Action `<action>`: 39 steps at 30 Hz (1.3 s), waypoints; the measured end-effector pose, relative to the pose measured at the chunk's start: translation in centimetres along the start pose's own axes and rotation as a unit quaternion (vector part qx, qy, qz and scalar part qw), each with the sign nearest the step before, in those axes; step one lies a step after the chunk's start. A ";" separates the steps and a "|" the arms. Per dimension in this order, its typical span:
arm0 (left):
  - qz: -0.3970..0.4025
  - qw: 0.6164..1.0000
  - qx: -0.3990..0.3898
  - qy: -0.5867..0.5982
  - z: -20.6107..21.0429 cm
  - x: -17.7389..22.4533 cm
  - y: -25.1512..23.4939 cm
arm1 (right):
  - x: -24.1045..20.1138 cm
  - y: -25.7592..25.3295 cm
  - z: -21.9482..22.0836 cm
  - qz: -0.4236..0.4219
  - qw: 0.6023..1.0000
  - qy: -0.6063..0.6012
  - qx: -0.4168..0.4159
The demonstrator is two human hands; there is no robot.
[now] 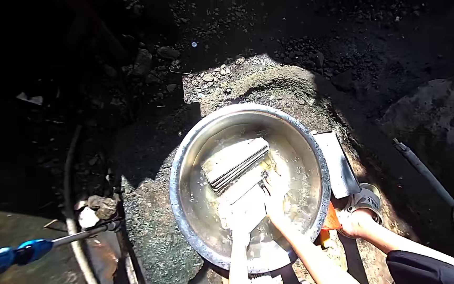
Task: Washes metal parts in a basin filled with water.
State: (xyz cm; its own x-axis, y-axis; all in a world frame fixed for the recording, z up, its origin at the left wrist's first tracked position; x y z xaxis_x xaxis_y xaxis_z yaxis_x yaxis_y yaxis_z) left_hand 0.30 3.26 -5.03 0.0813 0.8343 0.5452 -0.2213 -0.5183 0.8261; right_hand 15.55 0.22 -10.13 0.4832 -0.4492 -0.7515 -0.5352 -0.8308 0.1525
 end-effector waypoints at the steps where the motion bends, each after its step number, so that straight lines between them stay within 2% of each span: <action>1: 0.072 0.997 -0.005 0.008 -0.8 -1.2 -1.1 | -0.7 0.6 0.4 -0.033 0.999 -0.010 -0.023; 2: 0.141 0.990 0.000 0.026 -1.4 -2.3 -2.0 | -0.6 0.8 0.4 -0.062 0.997 -0.013 -0.039; 3: 0.163 0.985 0.012 0.048 -1.6 -2.7 -2.3 | 0.2 0.4 -0.2 -0.069 0.997 -0.002 -0.046; 6: 0.137 0.986 0.045 0.083 -0.7 -2.9 -1.0 | 3.7 -2.2 -2.1 0.027 0.997 0.052 -0.039; 8: 0.160 0.981 0.032 0.102 -0.4 -4.6 -1.9 | 3.5 -2.5 -1.9 0.063 0.996 0.050 -0.032; 9: 0.168 0.980 0.031 0.099 -0.2 -4.8 -1.9 | 2.8 -1.7 -1.4 0.053 0.998 0.027 -0.021; 12: 0.143 0.986 0.045 0.067 -0.3 -4.0 -1.0 | 0.1 1.7 -0.3 -0.047 0.998 -0.028 -0.019; 14: 0.123 0.987 0.051 0.092 -0.5 -4.8 -1.8 | 0.9 1.3 -1.0 -0.067 0.997 -0.009 -0.036; 18: 0.136 0.983 0.036 0.122 -1.1 -6.9 -3.0 | 3.5 -3.4 -2.9 0.080 0.996 0.030 -0.032; 20: 0.113 0.988 0.044 0.091 -1.2 -6.6 -2.1 | 2.8 -2.5 -2.3 0.093 0.995 0.017 -0.019; 23: 0.120 0.987 0.066 0.088 -1.8 -6.9 -2.9 | 1.3 0.9 -1.0 0.048 0.995 0.001 -0.093; 25: 0.112 0.986 0.080 0.092 -1.8 -7.4 -2.8 | 2.1 1.2 -1.7 0.014 0.992 0.029 -0.124; 26: 0.097 0.989 0.067 0.087 -1.4 -7.2 -1.9 | 3.0 0.4 -2.3 0.021 0.992 0.049 -0.118; 28: 0.064 0.994 0.064 0.055 -1.0 -6.1 -0.9 | 4.4 -1.8 -3.2 0.101 0.987 0.083 -0.096; 29: 0.085 0.994 0.062 0.035 -0.5 -5.2 -0.1 | 4.2 -2.3 -3.1 0.132 0.985 0.082 -0.081; 30: 0.172 0.983 0.058 0.008 0.3 -4.2 1.0 | 3.7 -1.9 -2.7 0.141 0.986 0.069 -0.059; 31: 0.307 0.950 0.065 0.007 1.0 -3.5 1.7 | 2.9 -0.9 -2.3 0.133 0.989 0.049 -0.046; 32: 0.174 0.981 0.077 0.043 2.5 -0.8 3.8 | 2.0 0.5 -1.8 0.113 0.991 0.037 -0.056; 33: 0.085 0.988 0.095 0.089 3.5 1.2 5.1 | 1.1 1.9 -1.4 0.089 0.992 0.033 -0.080; 34: 0.048 0.986 0.114 0.113 3.9 2.2 5.7 | 0.6 2.8 -1.1 0.069 0.991 0.037 -0.105; 36: 0.035 0.984 0.136 0.108 3.5 1.1 4.9 | 1.4 2.3 -1.6 0.068 0.989 0.059 -0.118; 39: 0.081 0.992 0.080 0.051 -0.4 -5.7 -0.5 | 4.0 -1.2 -3.3 0.181 0.978 0.077 -0.075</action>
State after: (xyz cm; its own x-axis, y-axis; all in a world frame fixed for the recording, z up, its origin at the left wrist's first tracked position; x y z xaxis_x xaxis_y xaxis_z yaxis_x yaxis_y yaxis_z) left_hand -0.42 -1.18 -8.56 -0.0436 0.7480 0.6623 -0.0647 -0.6636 0.7453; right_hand 20.40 -1.68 -11.24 0.3858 -0.7571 -0.5272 -0.5891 -0.6419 0.4908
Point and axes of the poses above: each hand's wrist, its own y-axis away from the middle knuckle, its own z-axis out of the palm, x = y × z, the point moved 6 cm from there along -y, towards the middle knuckle, and after that the axes turned 10 degrees about -x, right-handed, at the moved point
